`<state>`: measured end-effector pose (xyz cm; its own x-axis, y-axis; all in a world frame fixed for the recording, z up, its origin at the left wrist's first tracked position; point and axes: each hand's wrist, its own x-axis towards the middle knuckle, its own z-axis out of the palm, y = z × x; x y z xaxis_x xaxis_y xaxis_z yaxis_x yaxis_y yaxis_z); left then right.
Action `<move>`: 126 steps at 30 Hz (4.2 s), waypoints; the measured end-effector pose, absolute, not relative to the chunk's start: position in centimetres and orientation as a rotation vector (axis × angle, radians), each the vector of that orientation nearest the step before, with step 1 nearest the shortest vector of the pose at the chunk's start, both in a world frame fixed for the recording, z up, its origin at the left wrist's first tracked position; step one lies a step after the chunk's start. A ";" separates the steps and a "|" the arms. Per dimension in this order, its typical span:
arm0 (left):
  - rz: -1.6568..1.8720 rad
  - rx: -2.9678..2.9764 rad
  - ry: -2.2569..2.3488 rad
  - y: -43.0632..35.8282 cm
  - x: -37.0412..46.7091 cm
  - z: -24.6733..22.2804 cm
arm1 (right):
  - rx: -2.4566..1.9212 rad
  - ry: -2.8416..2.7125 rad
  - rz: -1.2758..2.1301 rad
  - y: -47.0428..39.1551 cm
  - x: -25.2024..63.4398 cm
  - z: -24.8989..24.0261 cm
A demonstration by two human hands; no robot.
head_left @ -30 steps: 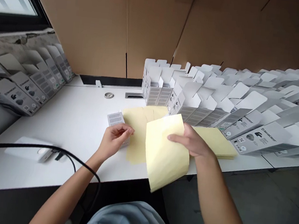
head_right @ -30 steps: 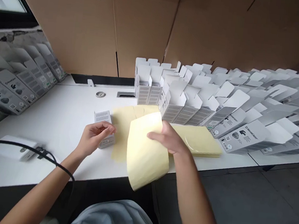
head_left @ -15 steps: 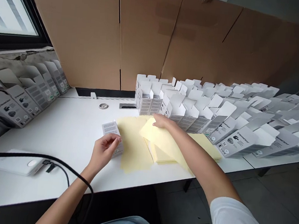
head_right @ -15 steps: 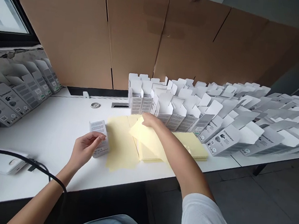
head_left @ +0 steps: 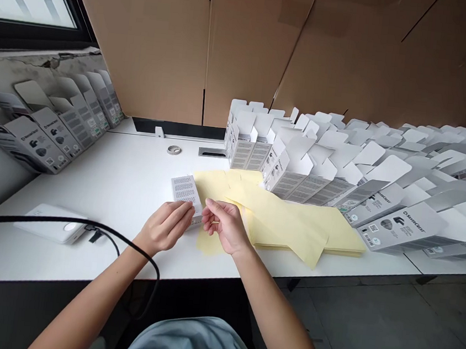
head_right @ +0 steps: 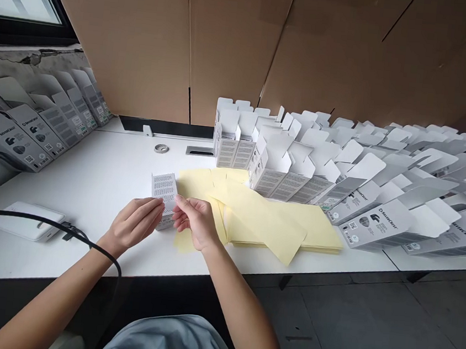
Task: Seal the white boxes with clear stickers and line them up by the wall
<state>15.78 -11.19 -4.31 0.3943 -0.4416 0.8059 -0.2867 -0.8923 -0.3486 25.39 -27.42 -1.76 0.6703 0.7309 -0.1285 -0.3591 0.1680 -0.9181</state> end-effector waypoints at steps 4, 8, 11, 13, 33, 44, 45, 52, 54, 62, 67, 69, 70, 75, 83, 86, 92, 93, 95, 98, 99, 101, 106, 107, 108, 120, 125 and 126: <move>-1.495 -2.529 0.659 -11.1 15.2 -4.8 | -1.203 -0.429 0.784 -27.1 25.9 -2.1; -1.520 -2.852 0.443 -10.8 14.9 -5.8 | -1.278 -0.517 0.632 -27.7 26.5 -3.1; -1.360 -3.101 0.289 -10.1 15.2 -6.6 | -1.218 -0.495 0.575 -27.9 26.1 -4.4; -1.192 -3.200 0.282 -9.6 15.5 -7.1 | -1.152 -0.430 0.575 -27.7 25.4 -5.4; -1.271 -3.511 0.348 -8.9 16.4 -8.9 | -1.175 -0.236 0.571 -24.9 21.8 -8.2; -1.329 -3.548 0.359 -8.8 16.5 -9.3 | -1.222 -0.270 0.530 -24.6 21.8 -8.6; -1.331 -3.549 0.356 -8.8 16.5 -9.3 | -1.222 -0.270 0.528 -24.6 21.8 -8.6; -1.324 -3.541 0.350 -8.8 16.5 -9.1 | -1.238 -0.260 0.525 -24.6 21.8 -8.6; -1.336 -3.522 0.367 -8.9 16.5 -9.0 | -1.237 -0.263 0.522 -24.6 21.8 -8.7; -1.373 -3.482 0.376 -8.9 16.5 -9.0 | -1.259 -0.278 0.479 -24.4 21.8 -8.9; -1.375 -3.482 0.366 -9.0 16.5 -9.0 | -1.300 -0.287 0.451 -24.3 21.6 -9.0; -1.377 -3.477 0.366 -9.0 16.6 -9.0 | -1.357 -0.306 0.422 -24.4 21.6 -8.8; -1.377 -3.477 0.368 -8.9 16.6 -9.1 | -1.403 -0.323 0.402 -24.5 21.6 -8.6; -1.378 -3.487 0.390 -8.9 16.6 -9.1 | -1.793 -0.564 0.165 -25.4 22.9 -8.0; -1.366 -3.539 0.371 -8.9 16.6 -8.9 | -1.868 -1.127 -0.209 -26.4 26.4 -7.7; -1.371 -3.540 0.350 -9.0 16.6 -8.9 | -1.698 -1.271 -0.073 -26.2 27.3 -7.4; -1.395 -3.512 0.323 -8.9 16.5 -9.1 | -1.727 -1.273 -0.075 -25.2 27.7 -7.3; -1.397 -3.508 0.317 -8.9 16.5 -9.1 | -1.731 -1.264 -0.068 -25.1 27.6 -7.3; -1.396 -3.508 0.321 -8.9 16.6 -9.0 | -1.717 -1.231 -0.028 -25.0 27.7 -7.4; -1.378 -3.516 0.343 -8.9 16.6 -8.9 | -1.633 -1.176 0.113 -25.1 28.0 -7.6; -1.381 -3.515 0.353 -8.9 16.6 -8.9 | -1.591 -1.152 0.174 -25.1 28.2 -7.7; -1.386 -3.516 0.364 -8.9 16.6 -8.8 | -1.495 -1.079 0.309 -25.2 28.4 -7.9; -1.364 -3.540 0.333 -9.0 16.5 -8.6 | -1.430 -0.819 0.461 -24.6 27.7 -8.2; -1.351 -3.545 0.327 -9.0 16.5 -8.5 | -1.457 -0.779 0.450 -24.4 27.3 -8.2; -1.334 -3.551 0.323 -9.1 16.5 -8.4 | -1.486 -0.744 0.435 -24.2 27.0 -8.2; -1.334 -3.528 0.223 -9.0 16.4 -8.6 | -1.675 -0.665 0.106 -22.6 24.2 -8.5; -1.312 -3.575 0.226 -8.9 16.6 -8.6 | -1.653 -0.784 0.115 -23.4 25.0 -8.7; -1.302 -3.586 0.233 -8.9 16.5 -8.6 | -1.650 -0.803 0.109 -23.5 25.1 -8.8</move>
<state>16.54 -8.92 -8.62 0.7871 0.1127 0.6065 -0.3159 -0.7708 0.5532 25.14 -23.46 -8.77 0.7542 0.5529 0.3542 0.4390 -0.0234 -0.8982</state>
